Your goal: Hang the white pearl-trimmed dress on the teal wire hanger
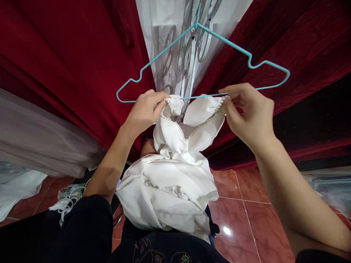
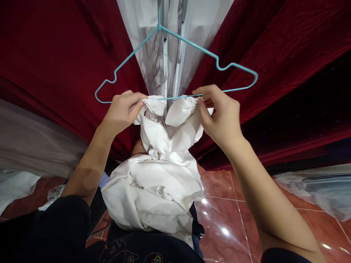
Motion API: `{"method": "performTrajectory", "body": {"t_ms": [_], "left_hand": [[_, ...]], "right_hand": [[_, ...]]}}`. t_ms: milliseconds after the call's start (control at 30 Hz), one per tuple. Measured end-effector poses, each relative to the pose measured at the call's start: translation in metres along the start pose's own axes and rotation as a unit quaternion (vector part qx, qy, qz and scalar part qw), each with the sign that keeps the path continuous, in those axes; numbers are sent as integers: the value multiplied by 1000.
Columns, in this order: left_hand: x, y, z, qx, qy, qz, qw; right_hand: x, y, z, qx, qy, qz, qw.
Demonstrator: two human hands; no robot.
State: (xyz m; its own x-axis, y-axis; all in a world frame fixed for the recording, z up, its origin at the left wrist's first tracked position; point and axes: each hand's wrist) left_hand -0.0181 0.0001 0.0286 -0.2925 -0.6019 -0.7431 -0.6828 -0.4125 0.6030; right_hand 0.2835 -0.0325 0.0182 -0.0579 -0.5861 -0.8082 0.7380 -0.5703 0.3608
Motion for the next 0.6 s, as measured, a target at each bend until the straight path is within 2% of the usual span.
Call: {"method": "performTrajectory", "body": {"t_ms": [100,167,300,433,500,533,567,600], "left_hand": [[5,-1,7,13,-30,-28,999],[8,-4,12,37,-48,-54,997],[16,-10,13,53,-82,-87,991],[41,-10,8,17,-149,-181,972],[62,-7,13,44,-169,-150,973],[72,-4,18,57,-145,-115,981],[81,-1,25,67,-88,-82,990],[88,2,34,79,-2,-67,995]], "right_hand": [[-3,-18,4,-8,-22,23,999],[0,-25,2,2,-20,7,1000],[6,-21,-3,41,12,-48,998],[5,-13,-3,62,24,-30,997],[4,-13,-3,55,23,-26,998],[4,-14,-3,50,21,-27,998],[4,-15,-3,43,19,-28,998],[3,-16,-3,38,15,-29,999]]}}
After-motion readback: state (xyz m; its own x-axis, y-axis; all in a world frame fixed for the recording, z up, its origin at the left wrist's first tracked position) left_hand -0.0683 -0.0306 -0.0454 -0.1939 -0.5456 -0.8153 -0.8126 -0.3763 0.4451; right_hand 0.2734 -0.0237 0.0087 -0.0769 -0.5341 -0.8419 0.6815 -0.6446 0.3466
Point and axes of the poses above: each hand's wrist, its own x-axis away from the middle knuckle, its own y-axis out of the back of the hand, z = x × y, and after that the axes turned 14 degrees about -z, right-handed
